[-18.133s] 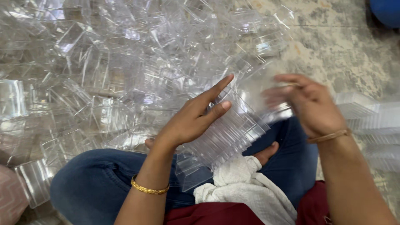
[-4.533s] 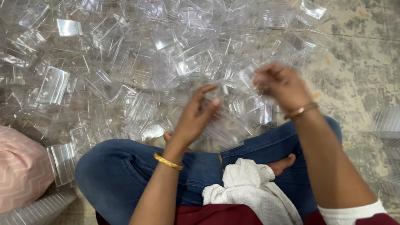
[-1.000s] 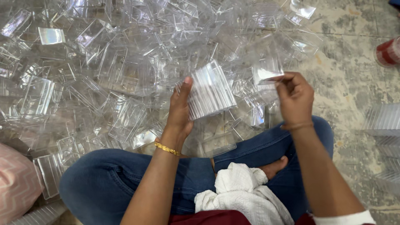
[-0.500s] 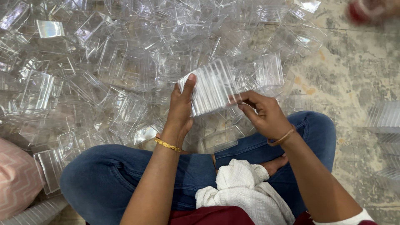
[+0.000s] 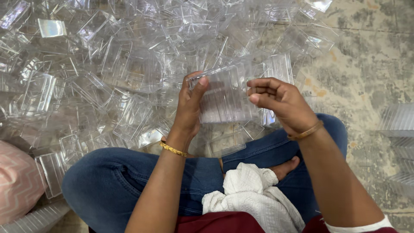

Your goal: The person sits on the floor and repeatedly picks up small clear plastic containers from a large pile. They align and stack the containers into neat piles, occasionally adjusting the stack to ensure alignment.

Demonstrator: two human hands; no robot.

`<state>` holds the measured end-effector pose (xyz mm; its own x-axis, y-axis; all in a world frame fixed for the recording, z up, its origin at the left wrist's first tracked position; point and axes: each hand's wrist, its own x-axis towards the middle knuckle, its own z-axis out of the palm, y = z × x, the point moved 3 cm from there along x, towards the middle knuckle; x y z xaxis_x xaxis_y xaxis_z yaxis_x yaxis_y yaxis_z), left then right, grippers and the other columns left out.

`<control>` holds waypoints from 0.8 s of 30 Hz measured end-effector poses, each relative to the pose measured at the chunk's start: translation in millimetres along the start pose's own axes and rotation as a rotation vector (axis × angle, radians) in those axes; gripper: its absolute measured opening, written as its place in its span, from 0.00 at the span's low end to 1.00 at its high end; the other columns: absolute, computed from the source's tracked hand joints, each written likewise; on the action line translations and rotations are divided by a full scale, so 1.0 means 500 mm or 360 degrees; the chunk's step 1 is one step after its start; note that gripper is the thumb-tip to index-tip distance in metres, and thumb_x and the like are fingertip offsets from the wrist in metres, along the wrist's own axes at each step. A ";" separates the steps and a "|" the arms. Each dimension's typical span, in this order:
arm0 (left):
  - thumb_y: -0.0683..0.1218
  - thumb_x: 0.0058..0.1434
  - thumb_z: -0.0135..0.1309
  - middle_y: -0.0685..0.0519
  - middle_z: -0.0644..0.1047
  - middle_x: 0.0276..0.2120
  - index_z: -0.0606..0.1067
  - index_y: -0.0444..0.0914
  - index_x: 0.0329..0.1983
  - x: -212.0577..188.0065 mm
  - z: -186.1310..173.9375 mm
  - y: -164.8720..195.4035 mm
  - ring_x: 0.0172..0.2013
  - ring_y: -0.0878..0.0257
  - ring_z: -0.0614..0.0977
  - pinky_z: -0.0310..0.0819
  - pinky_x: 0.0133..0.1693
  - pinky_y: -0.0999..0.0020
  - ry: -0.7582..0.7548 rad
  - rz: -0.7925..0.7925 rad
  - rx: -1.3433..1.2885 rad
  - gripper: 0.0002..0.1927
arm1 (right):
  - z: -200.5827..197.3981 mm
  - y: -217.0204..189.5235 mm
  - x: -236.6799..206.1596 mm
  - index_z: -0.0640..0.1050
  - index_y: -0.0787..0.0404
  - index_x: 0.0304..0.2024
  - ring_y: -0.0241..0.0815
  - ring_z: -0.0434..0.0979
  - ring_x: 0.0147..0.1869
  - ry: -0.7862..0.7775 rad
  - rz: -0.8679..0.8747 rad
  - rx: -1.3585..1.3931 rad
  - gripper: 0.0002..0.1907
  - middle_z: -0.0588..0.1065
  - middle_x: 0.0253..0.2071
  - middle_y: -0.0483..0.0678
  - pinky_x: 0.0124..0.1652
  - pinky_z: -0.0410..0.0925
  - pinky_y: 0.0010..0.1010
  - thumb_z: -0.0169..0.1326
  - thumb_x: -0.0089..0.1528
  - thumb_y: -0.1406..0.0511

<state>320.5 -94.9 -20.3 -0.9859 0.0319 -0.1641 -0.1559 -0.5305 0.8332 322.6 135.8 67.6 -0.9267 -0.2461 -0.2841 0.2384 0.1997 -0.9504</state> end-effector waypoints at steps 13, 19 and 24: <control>0.73 0.57 0.56 0.39 0.73 0.61 0.63 0.38 0.70 0.012 -0.069 0.084 0.63 0.46 0.77 0.74 0.61 0.49 0.0194 0.0345 -0.0445 0.48 | 0.113 0.108 -0.132 0.78 0.51 0.56 0.47 0.67 0.68 -0.0239 -0.0560 -0.1830 0.28 0.74 0.61 0.47 0.66 0.41 0.70 0.64 0.51 0.64; 0.72 0.58 0.55 0.44 0.72 0.63 0.63 0.39 0.70 0.005 -0.066 0.089 0.64 0.51 0.76 0.74 0.65 0.52 0.0201 0.0401 -0.0472 0.47 | 0.172 0.217 -0.098 0.78 0.48 0.56 0.41 0.66 0.70 -0.0228 -0.0569 -0.2482 0.23 0.75 0.57 0.42 0.69 0.37 0.76 0.57 0.58 0.70; 0.71 0.60 0.55 0.44 0.75 0.59 0.65 0.39 0.67 0.010 -0.059 0.088 0.60 0.51 0.79 0.75 0.61 0.51 0.0127 0.0403 -0.0498 0.43 | 0.163 0.192 -0.099 0.79 0.51 0.58 0.46 0.68 0.69 -0.0060 -0.0896 -0.2327 0.33 0.76 0.54 0.42 0.64 0.41 0.78 0.59 0.48 0.56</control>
<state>310.8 -143.1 -0.3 -0.9811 -0.1919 -0.0252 0.1291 -0.7456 0.6538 415.3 89.8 -19.8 -0.7831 -0.6212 0.0275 -0.6214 0.7835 0.0042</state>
